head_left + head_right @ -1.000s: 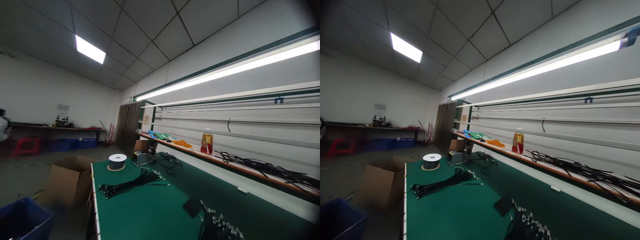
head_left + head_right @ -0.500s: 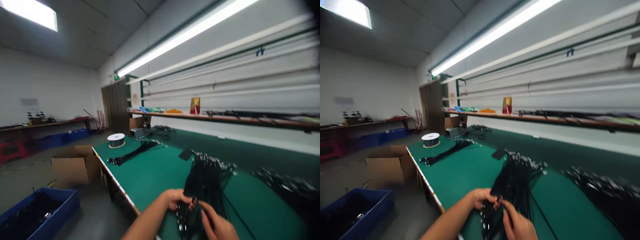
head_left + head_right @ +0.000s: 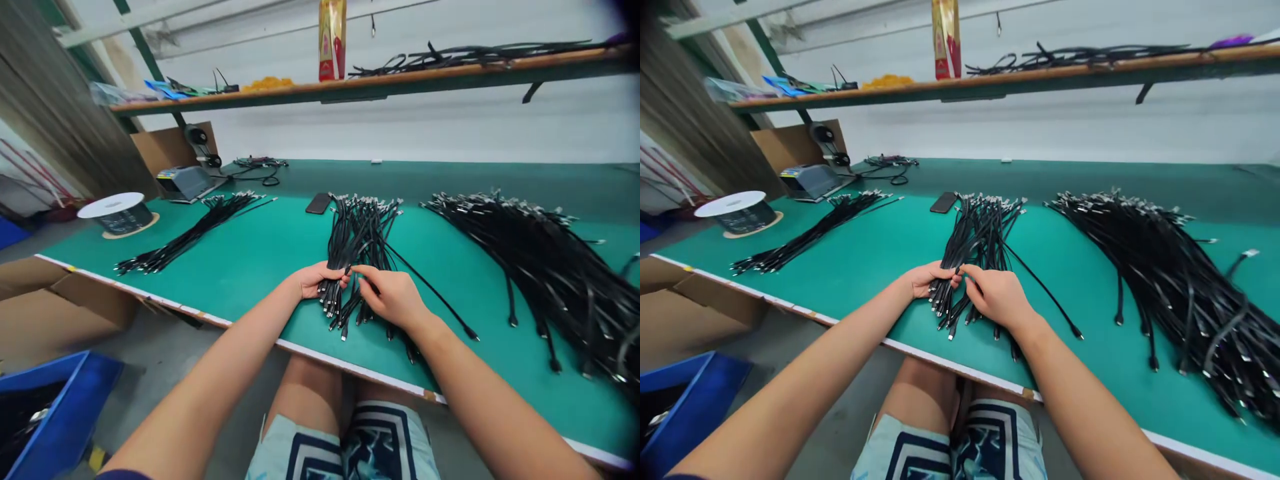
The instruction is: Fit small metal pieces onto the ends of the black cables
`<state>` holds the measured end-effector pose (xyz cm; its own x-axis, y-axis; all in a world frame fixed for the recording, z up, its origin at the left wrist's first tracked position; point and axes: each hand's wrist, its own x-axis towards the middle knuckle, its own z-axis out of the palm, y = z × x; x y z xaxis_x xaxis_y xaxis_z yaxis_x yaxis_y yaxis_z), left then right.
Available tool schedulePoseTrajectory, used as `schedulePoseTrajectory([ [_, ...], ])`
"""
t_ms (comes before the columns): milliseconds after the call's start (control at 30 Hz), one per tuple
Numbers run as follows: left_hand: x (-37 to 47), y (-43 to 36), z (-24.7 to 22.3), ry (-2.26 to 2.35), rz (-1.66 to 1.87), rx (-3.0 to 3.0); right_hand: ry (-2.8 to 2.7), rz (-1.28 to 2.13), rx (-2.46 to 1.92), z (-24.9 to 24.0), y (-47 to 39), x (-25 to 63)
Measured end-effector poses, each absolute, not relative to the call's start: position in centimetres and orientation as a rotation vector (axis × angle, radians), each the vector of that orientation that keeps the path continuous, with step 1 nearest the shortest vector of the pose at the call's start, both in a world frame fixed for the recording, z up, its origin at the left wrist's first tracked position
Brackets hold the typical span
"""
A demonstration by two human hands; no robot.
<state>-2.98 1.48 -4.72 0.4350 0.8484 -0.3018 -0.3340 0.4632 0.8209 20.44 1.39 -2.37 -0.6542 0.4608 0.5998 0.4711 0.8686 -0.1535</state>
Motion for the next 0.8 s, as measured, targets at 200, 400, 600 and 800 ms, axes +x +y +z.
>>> schedulePoseTrajectory([
  [200, -2.4, 1.2, -4.3, 0.756, 0.818, 0.782, -2.318, -0.164, -0.747, -1.9, 3.7, 21.2],
  [400, -2.0, 1.0, -3.6, 0.751, 0.793, 0.784, -2.215, -0.264, -0.828, -1.7, 5.1, 22.4],
  [600, -1.8, 0.9, -3.1, 0.778, 0.806, 0.750, -2.158, -0.297, -0.841, -2.0, 4.9, 22.6],
  [800, -1.2, 0.3, -2.7, 0.824, 0.863, 0.734, -2.407, -0.320, -0.651, -1.9, 4.7, 22.1],
])
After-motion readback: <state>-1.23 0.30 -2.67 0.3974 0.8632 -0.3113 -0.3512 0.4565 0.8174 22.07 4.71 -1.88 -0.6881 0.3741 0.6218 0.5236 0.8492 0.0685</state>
